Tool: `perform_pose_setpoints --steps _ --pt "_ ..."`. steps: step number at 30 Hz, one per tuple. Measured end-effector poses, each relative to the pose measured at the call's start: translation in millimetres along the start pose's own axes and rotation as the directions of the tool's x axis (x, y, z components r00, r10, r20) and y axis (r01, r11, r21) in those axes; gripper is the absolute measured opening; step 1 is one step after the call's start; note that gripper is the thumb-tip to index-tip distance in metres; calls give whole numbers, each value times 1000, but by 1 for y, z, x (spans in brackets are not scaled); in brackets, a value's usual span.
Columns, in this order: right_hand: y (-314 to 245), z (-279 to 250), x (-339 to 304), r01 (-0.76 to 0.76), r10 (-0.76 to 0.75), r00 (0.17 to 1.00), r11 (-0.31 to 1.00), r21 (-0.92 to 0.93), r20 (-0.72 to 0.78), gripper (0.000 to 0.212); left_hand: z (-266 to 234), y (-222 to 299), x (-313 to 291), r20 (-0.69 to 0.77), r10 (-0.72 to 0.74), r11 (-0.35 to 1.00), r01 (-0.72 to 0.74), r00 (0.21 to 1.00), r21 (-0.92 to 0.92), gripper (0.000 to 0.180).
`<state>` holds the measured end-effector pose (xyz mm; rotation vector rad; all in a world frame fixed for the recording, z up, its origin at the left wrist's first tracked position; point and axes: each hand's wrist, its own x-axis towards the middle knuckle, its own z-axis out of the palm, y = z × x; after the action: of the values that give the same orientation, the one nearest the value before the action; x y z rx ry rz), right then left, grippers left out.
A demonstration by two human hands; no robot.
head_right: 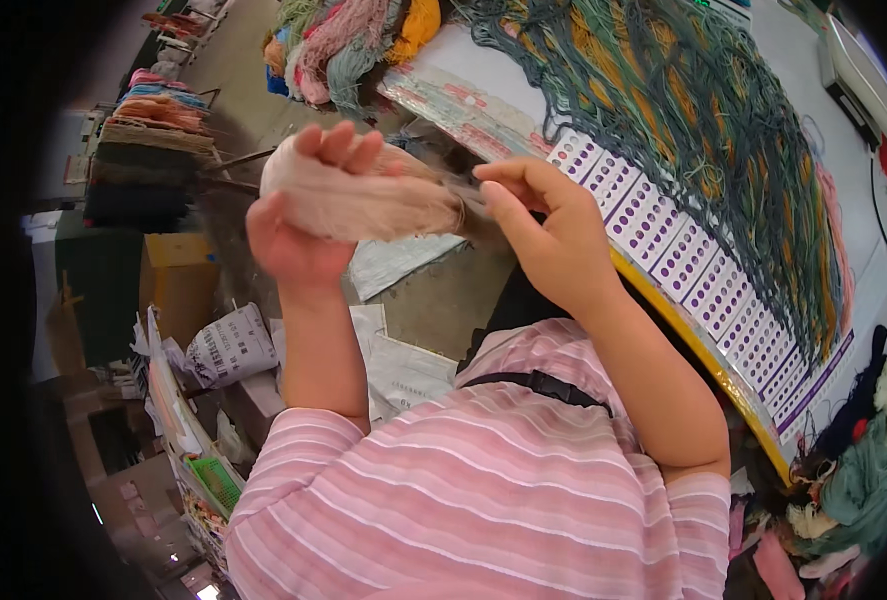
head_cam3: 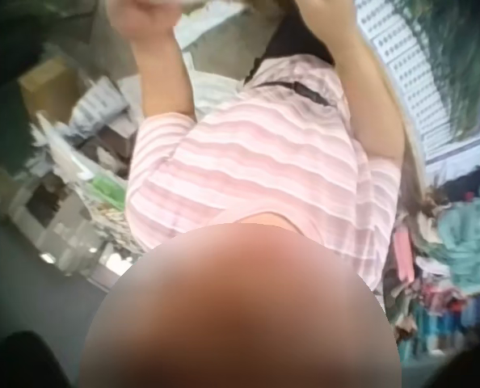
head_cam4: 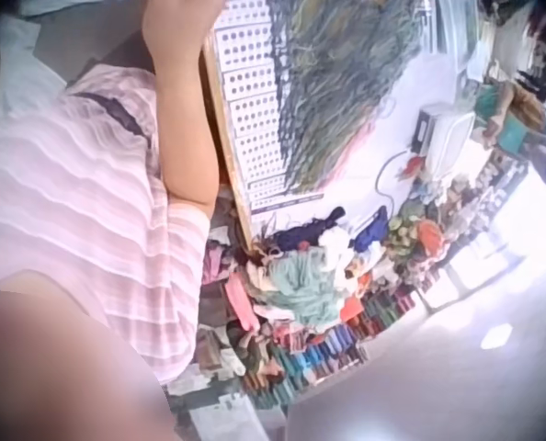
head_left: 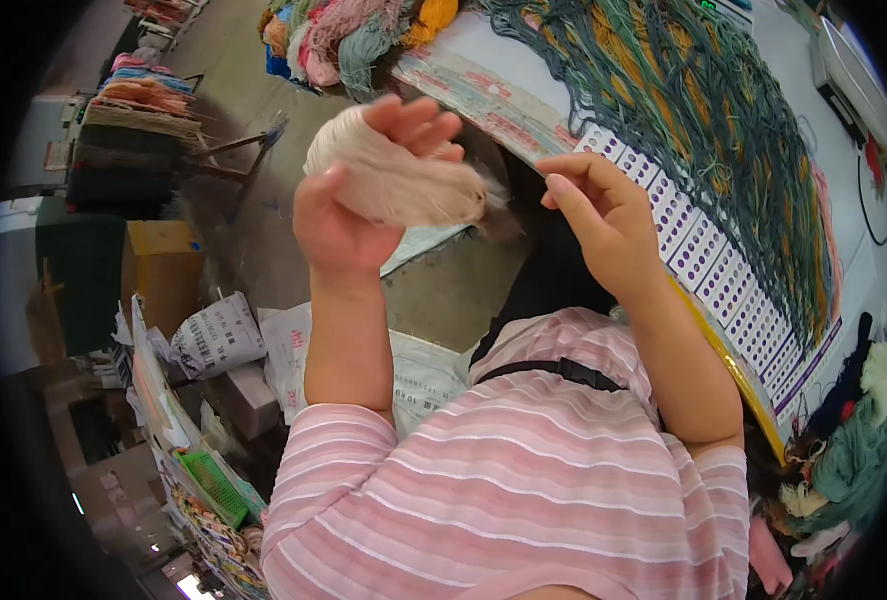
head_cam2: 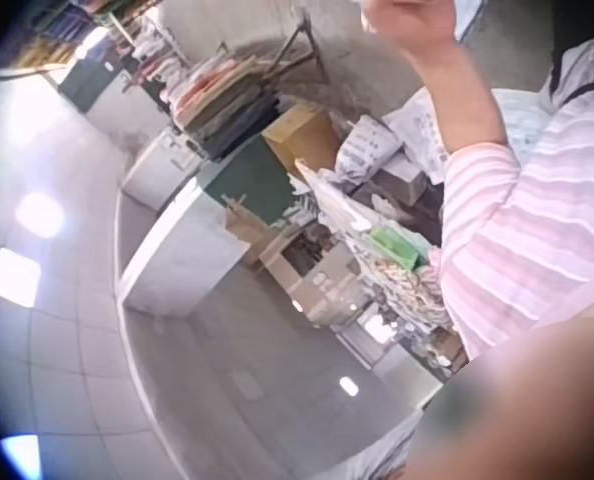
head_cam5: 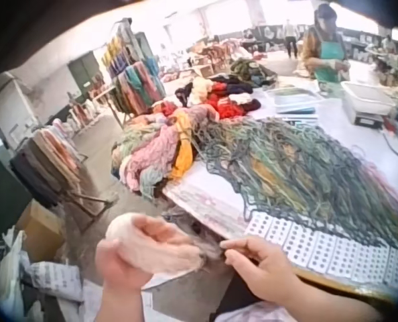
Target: Sorting and threading individual embroidery yarn strands into a numbered organizer card.
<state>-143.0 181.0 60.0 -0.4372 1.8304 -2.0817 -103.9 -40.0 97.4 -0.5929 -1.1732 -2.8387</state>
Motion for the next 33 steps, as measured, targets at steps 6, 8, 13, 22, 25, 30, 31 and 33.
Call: perform_pose_setpoints --steps 6,8,13,22,25,30,31,33 --pt "0 19 11 192 -191 981 979 -64 24 17 10 -29 2 -144 -221 963 240 965 127 66" --pt "-2 16 12 175 -161 977 980 -93 141 15 11 -36 -4 -48 -198 957 204 979 208 58" --pt "12 8 10 -10 -4 968 998 56 249 13 10 -33 -4 -123 -247 937 269 961 221 53" --pt "-3 -1 -12 -91 66 991 974 209 120 15 28 -49 5 -315 -228 911 316 921 266 62" --pt "-8 -7 -19 -103 94 990 991 87 101 15 35 -59 10 -306 -199 879 308 931 364 66" --pt "-19 -10 -27 -115 109 993 984 137 48 15 48 -65 15 -305 -217 886 319 927 338 67" --pt "-20 -11 -28 -117 115 993 987 110 26 14 49 -65 15 -302 -210 878 315 930 361 67" --pt "-14 -15 -29 -114 115 993 988 103 -1 13 51 -67 16 -303 -202 869 313 931 384 67"
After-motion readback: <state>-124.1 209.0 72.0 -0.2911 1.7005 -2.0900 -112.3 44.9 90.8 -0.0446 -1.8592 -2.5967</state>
